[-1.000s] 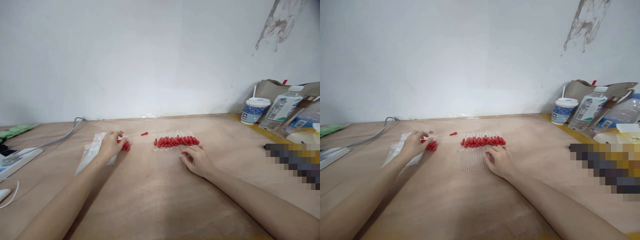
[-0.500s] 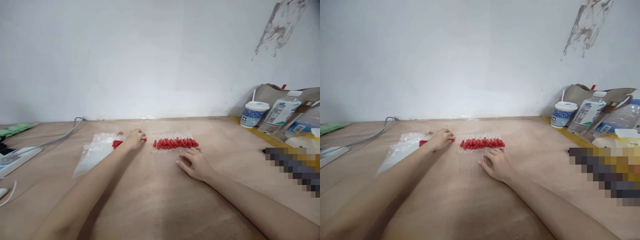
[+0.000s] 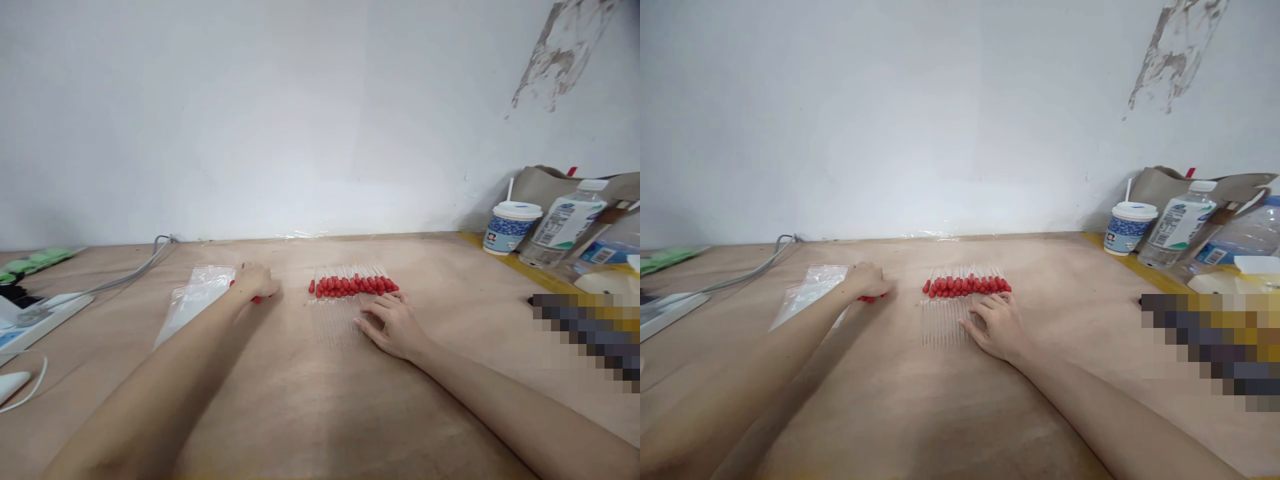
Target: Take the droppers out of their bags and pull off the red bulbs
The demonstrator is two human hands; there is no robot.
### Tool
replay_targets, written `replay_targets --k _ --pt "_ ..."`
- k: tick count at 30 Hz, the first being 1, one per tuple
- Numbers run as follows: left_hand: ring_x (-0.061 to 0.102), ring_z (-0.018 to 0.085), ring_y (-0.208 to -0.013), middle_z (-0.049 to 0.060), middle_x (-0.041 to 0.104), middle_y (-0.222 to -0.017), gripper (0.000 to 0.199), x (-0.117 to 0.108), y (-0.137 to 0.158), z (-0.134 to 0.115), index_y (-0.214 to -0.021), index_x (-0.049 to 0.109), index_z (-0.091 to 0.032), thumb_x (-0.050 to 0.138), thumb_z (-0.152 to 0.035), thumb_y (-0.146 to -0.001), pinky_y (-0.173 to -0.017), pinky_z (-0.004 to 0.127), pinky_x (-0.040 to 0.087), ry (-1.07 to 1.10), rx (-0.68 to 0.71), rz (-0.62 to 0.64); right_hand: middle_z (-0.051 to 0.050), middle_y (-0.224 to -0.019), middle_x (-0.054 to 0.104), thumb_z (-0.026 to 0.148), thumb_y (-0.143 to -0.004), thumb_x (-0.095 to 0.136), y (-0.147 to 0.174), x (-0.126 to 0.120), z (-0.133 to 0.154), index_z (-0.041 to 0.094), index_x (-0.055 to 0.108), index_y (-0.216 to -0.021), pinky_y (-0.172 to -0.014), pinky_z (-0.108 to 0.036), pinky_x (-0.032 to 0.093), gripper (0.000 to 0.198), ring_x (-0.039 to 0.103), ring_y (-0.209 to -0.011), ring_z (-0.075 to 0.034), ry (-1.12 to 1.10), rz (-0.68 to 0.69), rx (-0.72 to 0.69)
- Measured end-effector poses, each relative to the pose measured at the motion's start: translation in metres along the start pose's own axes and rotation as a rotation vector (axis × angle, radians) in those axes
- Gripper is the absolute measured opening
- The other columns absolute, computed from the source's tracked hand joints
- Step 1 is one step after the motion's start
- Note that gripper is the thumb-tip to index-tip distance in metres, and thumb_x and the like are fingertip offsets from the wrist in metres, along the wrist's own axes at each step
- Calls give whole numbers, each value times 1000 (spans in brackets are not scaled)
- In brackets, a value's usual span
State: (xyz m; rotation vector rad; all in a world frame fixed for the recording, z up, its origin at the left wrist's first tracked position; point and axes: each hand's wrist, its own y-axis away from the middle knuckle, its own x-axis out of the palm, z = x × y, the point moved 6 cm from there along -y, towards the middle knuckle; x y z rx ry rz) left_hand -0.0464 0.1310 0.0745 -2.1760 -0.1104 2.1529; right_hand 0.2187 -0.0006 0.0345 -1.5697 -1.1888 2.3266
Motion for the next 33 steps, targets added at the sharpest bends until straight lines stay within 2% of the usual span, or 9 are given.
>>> replay_targets --k 4,7,10,13,16,19,23,29,33 --pt "49 35 -98 19 62 -92 20 4 3 3 -66 65 -12 59 -26 -52 -83 42 34 -138 -8 -19 -2 -75 64 40 -81 50 0 0 -1 20 62 -77 -82 -35 28 24 54 -74 -16 0 -6 3" --pt "49 34 -98 19 61 -94 24 3 4 9 -71 66 -12 58 -25 -53 -82 42 34 -182 -2 -21 -2 -75 64 40 -81 50 0 1 -2 20 62 -76 -82 -35 28 23 54 -74 -17 -5 -7 0" --pt "50 33 -97 16 61 -91 22 0 5 11 -69 66 -15 58 -29 -54 -82 41 35 -176 29 -21 -2 -75 64 41 -81 50 0 1 -1 20 62 -76 -81 -35 28 24 54 -73 -16 -8 -13 -8" --pt "51 32 -96 14 61 -88 21 -1 9 3 -68 65 -17 57 -34 -59 -83 41 36 -130 71 -45 -3 -76 65 41 -81 50 0 0 -1 20 62 -77 -81 -34 28 24 54 -74 -16 -11 -21 -9" --pt "53 29 -93 11 61 -89 26 2 14 -17 -74 64 -19 54 -40 -65 -81 38 38 -49 129 -76 -2 -75 65 39 -82 50 -1 -1 0 20 62 -77 -81 -34 28 24 54 -73 -16 -13 -35 0" --pt "54 26 -92 9 61 -90 33 12 19 -41 -78 63 -19 48 -47 -72 -79 33 40 44 192 -87 -1 -72 65 37 -83 48 -1 -2 -1 20 62 -75 -81 -33 29 24 54 -71 -15 -14 -46 9" --pt "56 25 -90 10 63 -88 40 26 20 -63 -77 63 -18 39 -50 -79 -77 33 40 142 211 -75 -1 -70 64 34 -85 46 -1 -3 -2 20 61 -73 -79 -33 29 24 54 -69 -15 -10 -59 13" --pt "60 20 -67 5 65 -67 37 39 13 -70 -64 62 -18 43 -46 -78 -60 27 41 267 165 28 -2 -69 64 32 -85 45 -2 -5 -1 19 61 -71 -79 -34 30 24 54 -69 -15 -22 -82 9" --pt "59 18 -64 5 64 -70 30 26 17 -59 -71 59 -16 40 -37 -81 -56 25 40 323 136 -38 -4 -74 63 30 -85 45 -1 -6 -4 19 62 -78 -79 -35 33 21 55 -72 -16 -48 -129 3"
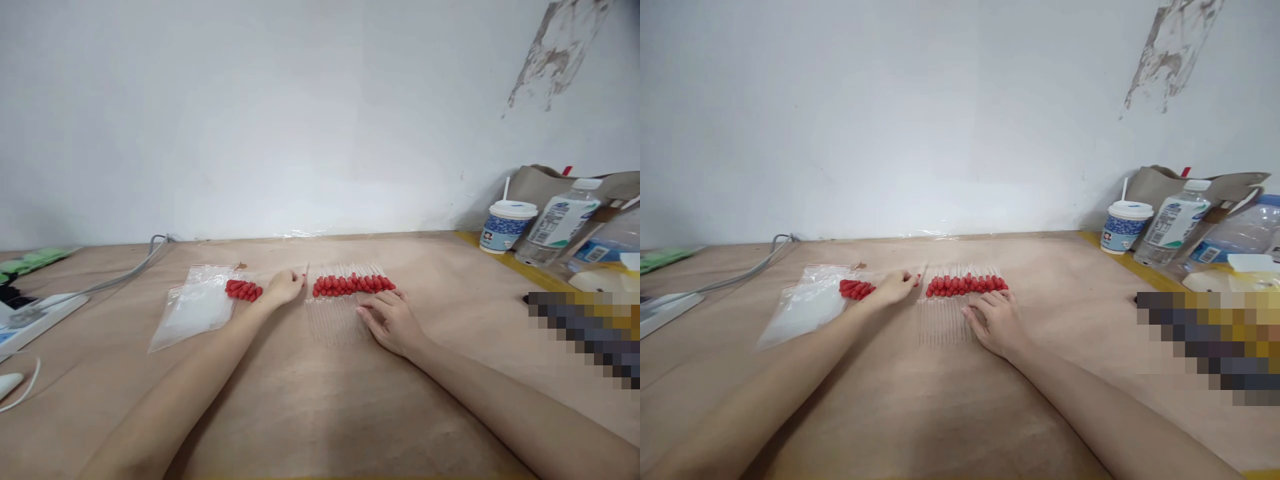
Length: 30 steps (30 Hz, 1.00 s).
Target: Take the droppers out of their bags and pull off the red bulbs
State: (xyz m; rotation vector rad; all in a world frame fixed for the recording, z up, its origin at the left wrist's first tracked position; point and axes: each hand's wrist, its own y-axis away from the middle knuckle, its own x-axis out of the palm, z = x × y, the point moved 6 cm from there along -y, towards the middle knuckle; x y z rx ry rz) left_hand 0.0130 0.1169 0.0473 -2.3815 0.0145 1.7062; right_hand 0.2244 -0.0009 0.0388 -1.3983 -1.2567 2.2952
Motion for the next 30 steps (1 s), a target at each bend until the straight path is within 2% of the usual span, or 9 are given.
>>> replay_targets --k 3,6,8,11,17,23,25,27,30 --pt "57 17 -72 6 63 -79 25 -21 17 3 -79 54 -16 36 -33 -84 -62 26 41 16 47 -116 -9 -95 59 29 -83 47 1 -3 -3 18 60 -96 -81 -37 38 21 54 -90 -20 -13 -99 -10" --pt "56 15 -71 3 60 -76 22 -37 46 -1 -77 51 -17 39 -33 -84 -64 25 41 67 240 -235 -13 -114 51 29 -82 48 1 -6 -3 17 50 -117 -88 -41 39 37 47 -106 -24 -1 -169 -14" --pt "56 13 -68 1 59 -74 20 -37 69 -7 -75 52 -18 42 -31 -84 -63 24 42 99 429 -266 -14 -121 47 30 -82 49 0 -6 1 18 41 -126 -92 -44 38 47 44 -112 -26 11 -160 -58" --pt "56 11 -64 0 60 -74 16 -23 98 -13 -77 54 -18 44 -28 -85 -59 21 42 115 638 -237 -12 -126 46 31 -82 49 -1 -5 13 19 35 -131 -95 -45 37 53 41 -117 -26 8 -82 -172" --pt "57 10 -64 1 61 -77 10 -2 117 -17 -80 55 -19 47 -23 -84 -60 20 45 123 847 -332 -8 -116 57 35 -81 51 1 4 40 20 48 -121 -101 -47 31 43 43 -118 -23 -40 97 -331" --pt "59 9 -67 1 63 -81 6 -4 124 -24 -81 56 -19 50 -21 -83 -65 20 48 98 935 -410 -4 -103 65 24 -84 49 2 13 52 21 61 -99 -100 -45 32 20 48 -112 -20 -53 68 -334" --pt "61 12 -77 4 63 -89 10 -7 124 -29 -90 56 -19 52 -22 -81 -71 22 49 120 914 -408 -3 -100 66 19 -84 47 2 14 52 21 62 -95 -99 -45 33 18 50 -110 -20 -73 45 -333" --pt "59 16 -93 9 60 -106 26 -9 124 -35 -105 53 -18 54 -27 -81 -80 28 49 112 891 -407 -4 -99 66 18 -84 47 3 14 52 20 62 -93 -98 -45 35 18 51 -109 -20 -93 44 -336" --pt "52 21 -109 11 54 -120 37 -7 125 -47 -116 50 -19 54 -31 -82 -89 36 45 47 940 -408 -4 -97 66 18 -84 47 2 13 52 20 61 -91 -97 -43 36 16 51 -109 -19 -106 45 -339"
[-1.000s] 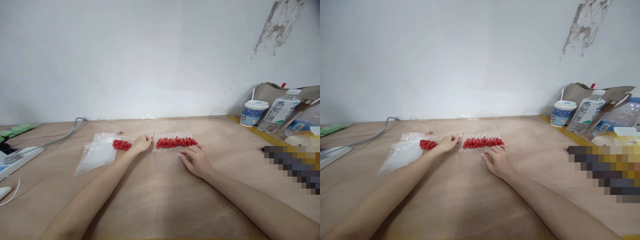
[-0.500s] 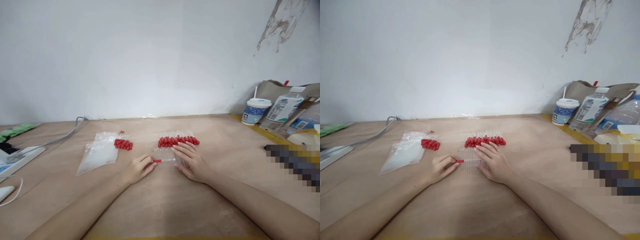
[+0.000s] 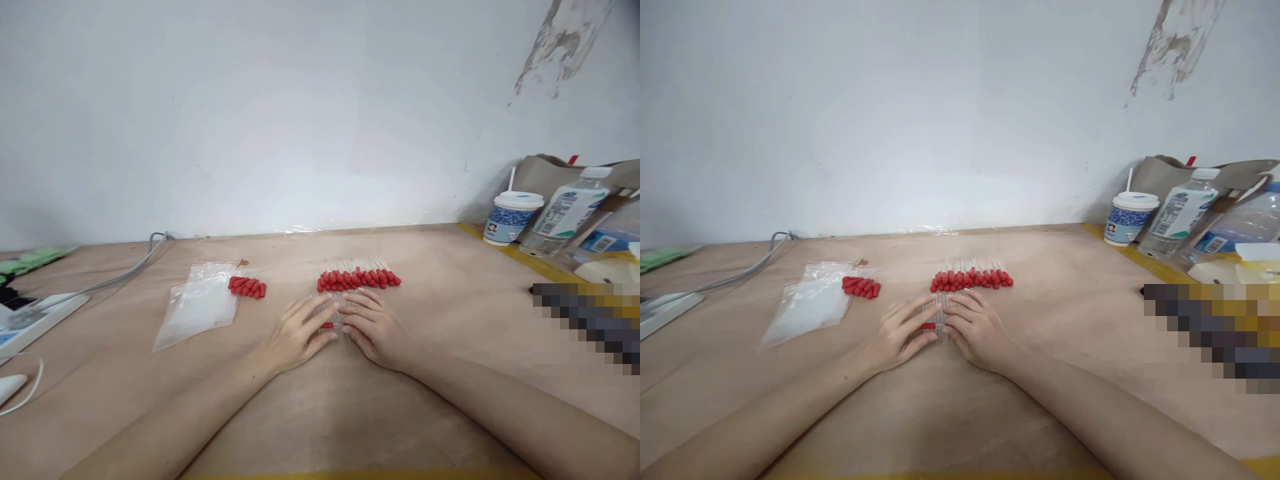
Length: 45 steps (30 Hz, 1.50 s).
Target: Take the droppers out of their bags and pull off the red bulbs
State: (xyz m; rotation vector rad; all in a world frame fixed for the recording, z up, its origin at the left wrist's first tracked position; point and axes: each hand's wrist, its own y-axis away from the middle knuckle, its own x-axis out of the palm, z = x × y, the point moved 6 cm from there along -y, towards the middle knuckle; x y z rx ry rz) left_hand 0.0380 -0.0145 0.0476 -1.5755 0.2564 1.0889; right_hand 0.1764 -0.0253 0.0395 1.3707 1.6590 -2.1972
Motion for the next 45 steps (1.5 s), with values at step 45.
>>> replay_targets --k 45 --pt "55 14 -105 5 65 -101 22 10 2 -12 -96 56 -17 35 -21 -90 -105 36 32 281 -19 293 -13 -99 65 10 -82 51 11 -11 23 5 58 -98 -100 -37 42 19 54 -106 -21 180 1 -451"
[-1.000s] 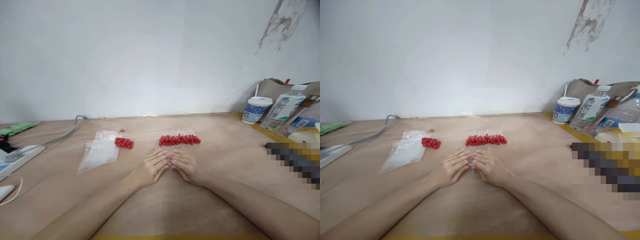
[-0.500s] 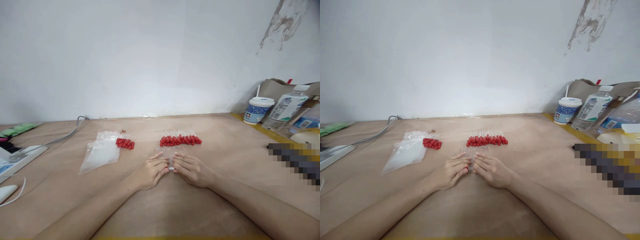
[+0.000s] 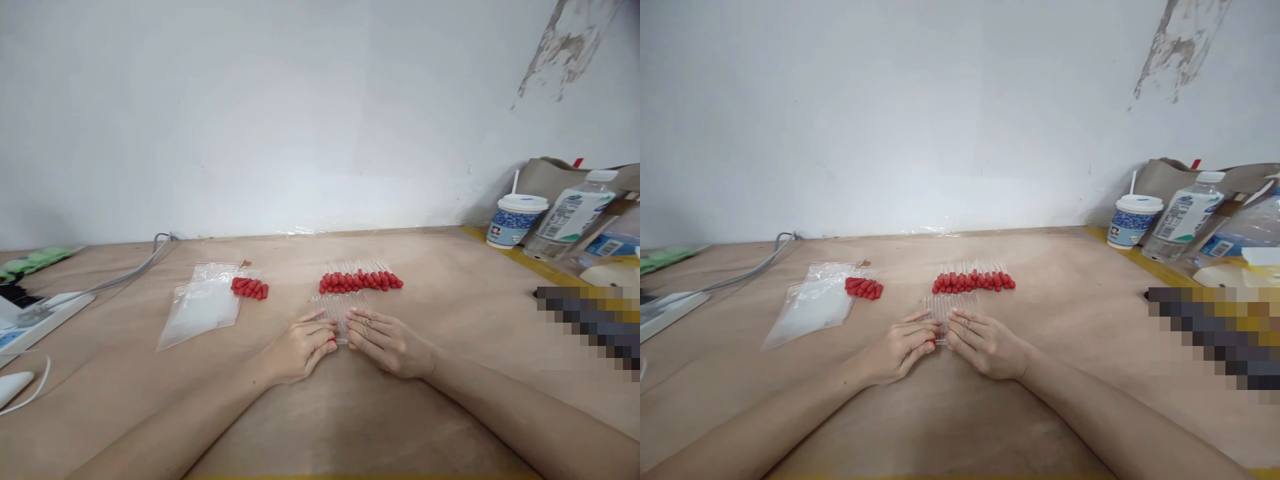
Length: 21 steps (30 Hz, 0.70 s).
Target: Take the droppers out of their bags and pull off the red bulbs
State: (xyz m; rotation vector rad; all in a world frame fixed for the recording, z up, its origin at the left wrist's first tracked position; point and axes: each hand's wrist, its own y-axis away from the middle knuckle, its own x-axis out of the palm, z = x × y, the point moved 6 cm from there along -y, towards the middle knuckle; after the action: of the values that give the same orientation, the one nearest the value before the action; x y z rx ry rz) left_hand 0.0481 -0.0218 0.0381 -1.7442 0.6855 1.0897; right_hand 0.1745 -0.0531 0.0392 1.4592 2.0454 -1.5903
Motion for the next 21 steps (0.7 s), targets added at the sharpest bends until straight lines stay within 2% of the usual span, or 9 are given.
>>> replay_targets --k 5,8,10,12,14,17,21 --pt "54 14 -106 4 64 -102 23 0 2 2 -98 56 -17 35 -20 -90 -105 36 32 32 -6 15 -15 -101 64 10 -82 51 5 -3 -1 5 58 -98 -98 -38 43 19 54 -107 -22 -9 -1 -5" --pt "53 15 -107 5 63 -103 25 -9 13 15 -97 56 -17 32 -18 -90 -103 37 34 15 -51 -44 -13 -103 64 9 -84 45 16 -10 -15 8 57 -102 -95 -41 45 22 52 -109 -21 -34 -23 58" --pt "52 16 -106 5 62 -103 24 -19 22 30 -96 55 -17 32 -18 -90 -99 37 37 -45 -138 -102 -11 -104 63 10 -83 46 25 -14 -33 12 56 -105 -93 -41 45 24 53 -107 -20 -28 -63 228" --pt "54 17 -98 5 60 -99 21 -28 29 44 -90 57 -18 36 -22 -90 -89 35 42 -136 -233 -148 -9 -99 65 14 -83 50 32 -14 -49 14 59 -102 -86 -36 47 22 57 -96 -18 -22 -82 406" --pt "54 16 -86 5 56 -92 20 -38 32 59 -87 57 -19 39 -26 -88 -78 31 46 -228 -334 -224 -6 -88 67 19 -83 50 37 -9 -58 17 62 -99 -76 -34 45 20 59 -82 -16 16 -42 554" --pt "51 16 -81 6 48 -88 23 -50 37 81 -100 56 -18 36 -21 -88 -72 29 46 -326 -452 -343 -4 -75 65 23 -85 45 45 -2 -66 18 63 -97 -67 -31 37 23 57 -70 -15 97 61 764" --pt "50 19 -84 8 46 -90 30 -59 44 104 -112 49 -15 37 -17 -85 -74 31 45 -425 -518 -359 -3 -76 64 20 -80 44 54 1 -73 17 60 -95 -68 -29 31 23 57 -68 -15 99 132 948"
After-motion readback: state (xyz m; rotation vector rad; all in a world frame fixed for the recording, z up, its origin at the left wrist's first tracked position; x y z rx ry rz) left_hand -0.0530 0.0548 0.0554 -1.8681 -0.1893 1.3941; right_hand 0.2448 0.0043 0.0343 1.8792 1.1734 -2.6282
